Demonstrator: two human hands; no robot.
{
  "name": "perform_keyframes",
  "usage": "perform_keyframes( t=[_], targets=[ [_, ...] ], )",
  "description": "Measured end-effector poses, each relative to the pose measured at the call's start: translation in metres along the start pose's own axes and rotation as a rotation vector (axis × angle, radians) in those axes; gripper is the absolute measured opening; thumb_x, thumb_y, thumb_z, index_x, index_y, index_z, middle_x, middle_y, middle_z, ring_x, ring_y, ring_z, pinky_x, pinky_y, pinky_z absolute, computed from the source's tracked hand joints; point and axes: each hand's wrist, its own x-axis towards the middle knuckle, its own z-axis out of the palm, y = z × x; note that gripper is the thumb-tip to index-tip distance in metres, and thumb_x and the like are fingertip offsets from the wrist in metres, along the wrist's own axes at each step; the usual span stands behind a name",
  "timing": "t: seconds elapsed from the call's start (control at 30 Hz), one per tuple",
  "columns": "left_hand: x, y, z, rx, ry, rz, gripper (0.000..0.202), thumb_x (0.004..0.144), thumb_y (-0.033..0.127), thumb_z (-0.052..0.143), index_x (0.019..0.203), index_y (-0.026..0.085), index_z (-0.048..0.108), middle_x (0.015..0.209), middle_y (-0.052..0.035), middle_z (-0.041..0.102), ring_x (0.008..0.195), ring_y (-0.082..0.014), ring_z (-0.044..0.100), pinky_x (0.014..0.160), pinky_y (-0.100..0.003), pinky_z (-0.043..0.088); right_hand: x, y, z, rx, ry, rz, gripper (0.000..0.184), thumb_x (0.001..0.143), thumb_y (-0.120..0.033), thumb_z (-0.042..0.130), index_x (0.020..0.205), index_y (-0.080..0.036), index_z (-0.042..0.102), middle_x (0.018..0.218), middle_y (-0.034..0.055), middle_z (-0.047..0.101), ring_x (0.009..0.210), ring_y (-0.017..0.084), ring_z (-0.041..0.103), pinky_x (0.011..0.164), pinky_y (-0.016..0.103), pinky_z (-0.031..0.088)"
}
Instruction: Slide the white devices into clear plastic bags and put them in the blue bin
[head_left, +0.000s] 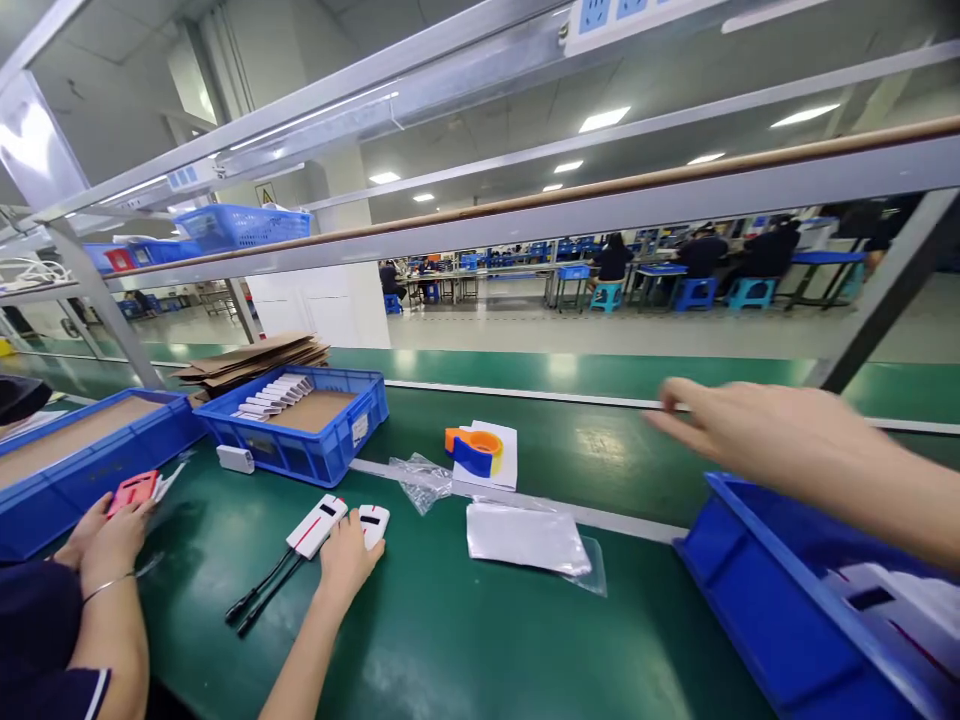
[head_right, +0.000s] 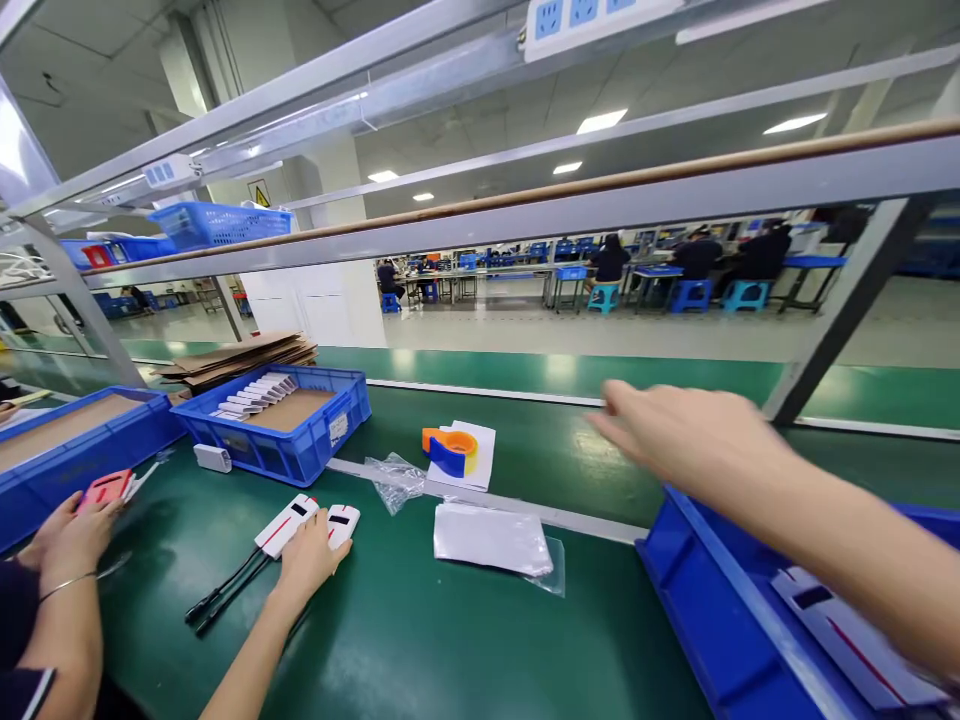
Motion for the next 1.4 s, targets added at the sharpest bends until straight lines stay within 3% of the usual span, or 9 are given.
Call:
perform_keyframes(
  t=[0.13,0.27,0.37,0.47,0.63,0.93,1.17,1.33,1.4],
  targets=[
    [-0.032,0.027,0.001,-0.012,-0.045,0.038,0.056,0.093,0.035,0.06,0.139,0.004,0.052,0.117,-0.0222,0.069,0.109,-0.0335,0.068,0.076,-0.032,0.054,0.046,-0.082,-0.008,0.03,-0.096,-0.16,0.03,0.106,-0.04,0.051,0.115,-0.016,0.066,0.096,0.0063,0.074,0.086,0.022,0.072,0.077,0.042,0.059],
    [-0.063,0.051,0.01,-0.002,-0.078,0.087,0.061,0.098,0.041,0.058,0.144,0.002,0.049,0.119,-0.0238,0.065,0.094,-0.0317,0.074,0.068,-0.03,0.054,0.053,-0.133,0.048,0.127,-0.222,-0.246,0.026,0.102,-0.036,0.062,0.118,-0.017,0.066,0.111,0.0054,0.073,0.094,0.02,0.071,0.085,0.042,0.06],
    [-0.067,0.055,0.011,0.023,-0.048,0.13,0.058,0.099,0.04,0.057,0.144,0.002,0.052,0.116,-0.0224,0.066,0.082,-0.0292,0.076,0.062,-0.031,0.055,0.042,-0.138,0.107,0.175,-0.37,-0.278,0.025,0.097,-0.035,0.069,0.116,-0.018,0.068,0.117,0.0061,0.072,0.1,0.022,0.071,0.088,0.044,0.06],
    [-0.058,0.052,0.0,0.037,0.072,0.201,0.047,0.103,0.038,0.05,0.138,0.008,0.057,0.114,-0.0186,0.068,0.094,-0.0301,0.073,0.06,-0.028,0.054,0.029,-0.123,0.156,0.237,-0.4,-0.258,0.027,0.096,-0.034,0.07,0.118,-0.019,0.068,0.125,0.0073,0.069,0.109,0.024,0.068,0.092,0.046,0.059],
    [-0.041,0.069,-0.026,-0.115,0.084,0.335,0.034,0.106,0.034,0.045,0.128,0.014,0.062,0.116,-0.0139,0.069,0.105,-0.0267,0.069,0.062,-0.026,0.055,0.02,-0.1,0.202,0.372,-0.354,-0.214,0.022,0.097,-0.036,0.068,0.111,-0.018,0.069,0.115,0.0057,0.072,0.103,0.023,0.069,0.089,0.044,0.059],
    [-0.015,0.128,-0.031,-0.532,0.068,0.681,0.017,0.102,0.022,0.049,0.106,0.018,0.065,0.105,-0.0091,0.07,0.102,-0.0266,0.065,0.085,-0.039,0.055,0.01,-0.094,0.211,0.545,-0.156,-0.185,0.017,0.102,-0.032,0.062,0.102,-0.018,0.07,0.102,0.0029,0.073,0.098,0.02,0.07,0.086,0.041,0.059],
    [0.023,0.185,-0.026,-0.637,0.031,0.848,0.039,0.095,0.013,0.059,0.134,0.019,0.058,0.14,-0.0117,0.062,0.133,-0.0275,0.052,0.113,-0.045,0.042,-0.001,-0.092,0.195,0.614,-0.124,-0.24,0.016,0.103,-0.029,0.06,0.103,-0.019,0.071,0.099,0.0025,0.074,0.099,0.02,0.07,0.091,0.043,0.057],
    [0.043,0.216,-0.021,-0.705,-0.107,0.865,0.009,0.09,0.015,0.064,0.093,0.019,0.072,0.099,-0.0083,0.077,0.101,-0.0279,0.068,0.095,-0.041,0.05,-0.009,-0.091,0.2,0.793,-0.046,-0.156,0.018,0.102,-0.029,0.06,0.115,-0.019,0.068,0.108,0.0041,0.072,0.101,0.021,0.069,0.091,0.044,0.057],
    [0.048,0.216,-0.019,-0.764,-0.149,0.826,0.012,0.091,0.016,0.06,0.085,0.018,0.071,0.089,-0.0072,0.076,0.089,-0.0258,0.069,0.085,-0.037,0.051,-0.013,-0.093,0.209,0.911,-0.01,-0.085,0.026,0.104,-0.032,0.057,0.126,-0.019,0.062,0.112,0.0052,0.071,0.095,0.02,0.07,0.086,0.041,0.059]
  ],
)
